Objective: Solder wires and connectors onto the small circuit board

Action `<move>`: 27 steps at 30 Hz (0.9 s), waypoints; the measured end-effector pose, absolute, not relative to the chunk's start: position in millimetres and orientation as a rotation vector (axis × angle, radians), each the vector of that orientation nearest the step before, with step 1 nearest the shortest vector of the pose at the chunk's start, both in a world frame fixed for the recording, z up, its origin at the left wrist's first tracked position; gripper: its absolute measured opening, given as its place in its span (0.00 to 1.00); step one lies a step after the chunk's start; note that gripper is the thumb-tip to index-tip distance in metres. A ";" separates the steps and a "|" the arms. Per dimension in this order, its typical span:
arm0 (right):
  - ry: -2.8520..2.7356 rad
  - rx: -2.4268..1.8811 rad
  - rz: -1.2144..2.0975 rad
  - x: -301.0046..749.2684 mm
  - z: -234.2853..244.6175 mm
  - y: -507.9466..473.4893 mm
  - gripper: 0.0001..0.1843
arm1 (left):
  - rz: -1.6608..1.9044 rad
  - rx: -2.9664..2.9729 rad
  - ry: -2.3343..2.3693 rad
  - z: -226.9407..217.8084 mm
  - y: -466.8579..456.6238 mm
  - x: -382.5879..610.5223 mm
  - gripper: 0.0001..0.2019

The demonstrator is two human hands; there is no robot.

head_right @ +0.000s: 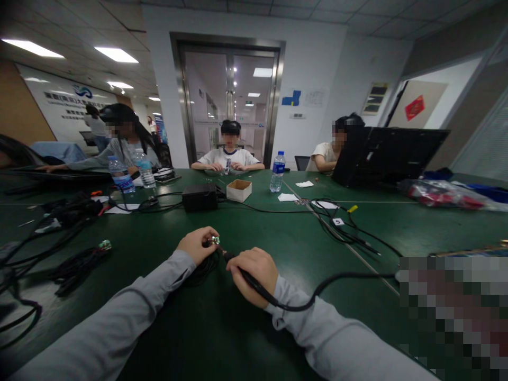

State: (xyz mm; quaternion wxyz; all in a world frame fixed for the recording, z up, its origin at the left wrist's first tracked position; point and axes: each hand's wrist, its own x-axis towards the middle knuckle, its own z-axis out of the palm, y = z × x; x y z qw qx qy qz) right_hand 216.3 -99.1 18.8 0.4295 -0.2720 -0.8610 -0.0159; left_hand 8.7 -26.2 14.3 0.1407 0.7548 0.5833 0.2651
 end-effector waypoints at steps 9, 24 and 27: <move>-2.142 -0.673 -0.035 215.7 20.0 -100.6 0.11 | 0.779 2.200 1.658 11.3 -24.1 6.9 0.09; -2.106 -0.708 -0.052 216.8 20.8 -99.6 0.11 | 0.744 2.197 1.661 15.2 -25.9 8.0 0.08; -2.109 -0.701 -0.054 216.5 21.2 -99.5 0.11 | 0.741 2.201 1.656 15.4 -26.2 8.2 0.08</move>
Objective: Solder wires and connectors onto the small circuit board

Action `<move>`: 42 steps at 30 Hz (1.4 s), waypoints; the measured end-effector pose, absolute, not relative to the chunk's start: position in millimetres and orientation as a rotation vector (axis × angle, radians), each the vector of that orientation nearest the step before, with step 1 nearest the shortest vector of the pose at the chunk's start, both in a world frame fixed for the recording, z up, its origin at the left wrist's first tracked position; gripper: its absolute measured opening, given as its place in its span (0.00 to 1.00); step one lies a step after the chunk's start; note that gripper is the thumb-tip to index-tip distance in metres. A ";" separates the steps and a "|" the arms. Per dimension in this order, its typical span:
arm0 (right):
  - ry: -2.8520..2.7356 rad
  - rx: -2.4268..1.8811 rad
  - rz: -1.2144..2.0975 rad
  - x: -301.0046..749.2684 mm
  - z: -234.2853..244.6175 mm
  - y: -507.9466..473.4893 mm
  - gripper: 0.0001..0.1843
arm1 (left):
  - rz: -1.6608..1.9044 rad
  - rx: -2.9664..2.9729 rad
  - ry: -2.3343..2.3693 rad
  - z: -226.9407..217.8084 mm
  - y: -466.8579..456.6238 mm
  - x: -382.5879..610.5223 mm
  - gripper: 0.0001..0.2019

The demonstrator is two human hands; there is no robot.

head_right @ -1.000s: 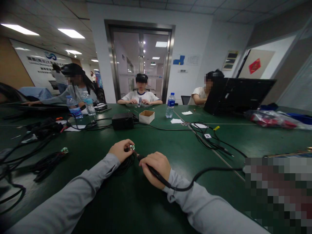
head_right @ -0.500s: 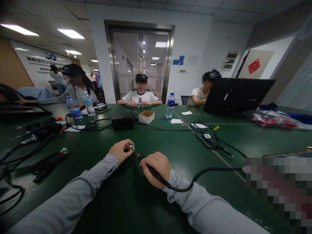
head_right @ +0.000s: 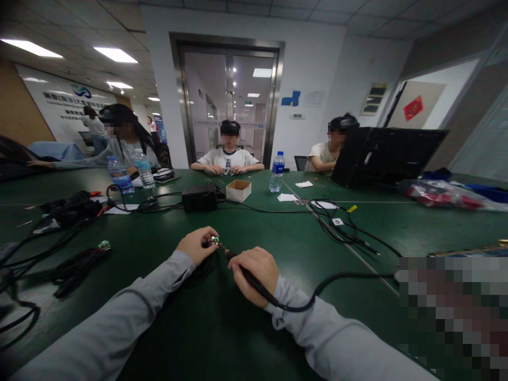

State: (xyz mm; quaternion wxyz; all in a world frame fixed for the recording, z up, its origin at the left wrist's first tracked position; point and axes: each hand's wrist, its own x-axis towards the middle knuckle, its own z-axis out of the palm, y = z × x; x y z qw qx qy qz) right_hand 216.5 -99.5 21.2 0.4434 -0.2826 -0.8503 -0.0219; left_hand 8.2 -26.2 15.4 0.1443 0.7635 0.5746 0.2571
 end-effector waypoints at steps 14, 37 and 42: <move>-2.122 -0.647 -0.027 216.3 20.4 -99.9 0.11 | 0.709 2.210 1.689 18.4 -28.4 8.9 0.09; -2.116 -0.675 -0.038 216.4 20.1 -99.6 0.11 | 0.758 2.196 1.654 13.7 -24.8 7.6 0.08; -2.120 -0.671 -0.031 218.0 18.9 -98.8 0.11 | 0.749 2.193 1.647 14.2 -25.8 7.8 0.08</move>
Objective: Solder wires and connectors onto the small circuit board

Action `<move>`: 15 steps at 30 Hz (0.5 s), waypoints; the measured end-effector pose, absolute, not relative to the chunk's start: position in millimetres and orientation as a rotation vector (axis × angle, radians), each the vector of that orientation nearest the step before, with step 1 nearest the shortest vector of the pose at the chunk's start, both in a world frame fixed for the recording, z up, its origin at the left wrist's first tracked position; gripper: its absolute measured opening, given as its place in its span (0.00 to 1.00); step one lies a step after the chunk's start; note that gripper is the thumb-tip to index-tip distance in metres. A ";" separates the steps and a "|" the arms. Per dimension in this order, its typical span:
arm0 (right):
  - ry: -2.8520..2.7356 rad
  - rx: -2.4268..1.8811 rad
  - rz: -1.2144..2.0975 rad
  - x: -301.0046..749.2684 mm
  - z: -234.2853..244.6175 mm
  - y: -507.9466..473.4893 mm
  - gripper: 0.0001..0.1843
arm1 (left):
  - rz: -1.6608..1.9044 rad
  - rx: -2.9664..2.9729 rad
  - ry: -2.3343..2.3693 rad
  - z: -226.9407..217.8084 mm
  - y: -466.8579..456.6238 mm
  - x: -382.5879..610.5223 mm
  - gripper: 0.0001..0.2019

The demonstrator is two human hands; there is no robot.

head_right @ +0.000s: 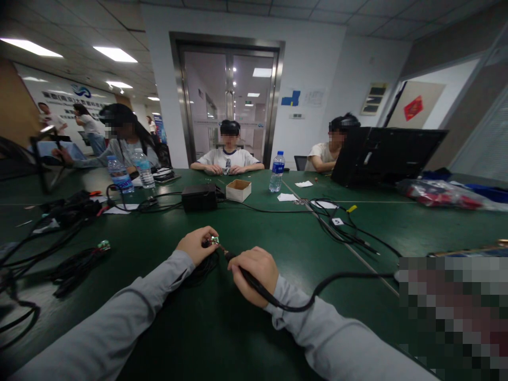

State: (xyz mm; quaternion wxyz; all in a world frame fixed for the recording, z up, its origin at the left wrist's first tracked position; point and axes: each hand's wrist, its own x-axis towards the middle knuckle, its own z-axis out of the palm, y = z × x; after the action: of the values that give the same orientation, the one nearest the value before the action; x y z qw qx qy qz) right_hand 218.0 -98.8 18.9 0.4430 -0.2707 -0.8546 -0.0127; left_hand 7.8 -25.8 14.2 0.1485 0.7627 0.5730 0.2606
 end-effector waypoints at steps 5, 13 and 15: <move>-2.075 -0.676 -0.080 218.4 21.9 -100.0 0.11 | 0.735 2.171 1.672 14.1 -25.0 7.8 0.10; -2.011 -0.784 -0.030 219.2 21.6 -98.0 0.11 | 0.304 2.295 1.903 36.2 -47.7 10.1 0.26; -2.000 -0.786 -0.016 219.4 20.6 -97.4 0.11 | 0.280 2.351 1.939 37.9 -69.8 7.5 0.29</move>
State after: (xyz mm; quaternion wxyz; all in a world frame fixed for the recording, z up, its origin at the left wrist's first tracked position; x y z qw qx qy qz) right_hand 219.4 -97.4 20.6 0.4760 -0.3217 -0.8184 -0.0067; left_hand 7.5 -69.8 37.9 0.0408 0.7676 0.6331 0.0914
